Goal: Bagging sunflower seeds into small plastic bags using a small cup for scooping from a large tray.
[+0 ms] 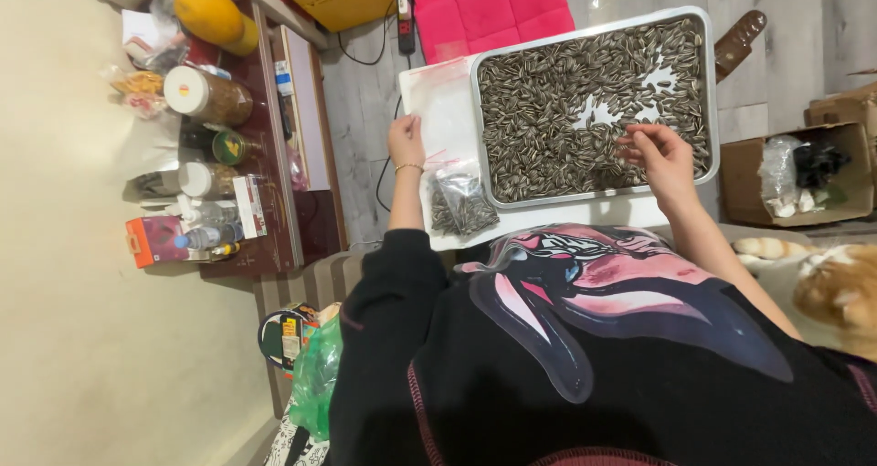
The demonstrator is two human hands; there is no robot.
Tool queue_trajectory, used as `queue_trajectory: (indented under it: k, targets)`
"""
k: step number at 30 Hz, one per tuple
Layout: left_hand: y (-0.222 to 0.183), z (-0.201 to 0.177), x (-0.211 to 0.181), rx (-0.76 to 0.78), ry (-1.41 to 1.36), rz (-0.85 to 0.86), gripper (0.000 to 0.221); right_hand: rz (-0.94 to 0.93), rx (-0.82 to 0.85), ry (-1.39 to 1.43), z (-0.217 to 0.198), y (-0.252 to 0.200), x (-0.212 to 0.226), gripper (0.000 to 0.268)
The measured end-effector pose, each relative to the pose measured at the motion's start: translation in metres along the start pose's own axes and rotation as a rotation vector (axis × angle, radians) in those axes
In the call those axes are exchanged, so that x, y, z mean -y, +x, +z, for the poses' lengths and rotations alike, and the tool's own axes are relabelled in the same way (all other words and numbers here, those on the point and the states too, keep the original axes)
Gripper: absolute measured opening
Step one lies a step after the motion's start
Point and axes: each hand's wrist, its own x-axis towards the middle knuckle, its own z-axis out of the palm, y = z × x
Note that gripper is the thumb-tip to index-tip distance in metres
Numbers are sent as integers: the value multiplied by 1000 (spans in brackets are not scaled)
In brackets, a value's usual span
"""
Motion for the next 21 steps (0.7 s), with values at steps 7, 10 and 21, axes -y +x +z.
queue_trajectory:
  k: [7, 10, 21]
  targets:
    - [-86, -49, -175, 491, -68, 241, 27, -150, 176, -109, 20, 3, 23, 45]
    - [-117, -34, -210, 865, -100, 369, 17, -106, 375, -127, 39, -6, 52, 68]
    - [-126, -5, -185, 817, -117, 169, 19, 90, 364, 28, 29, -4, -7, 41]
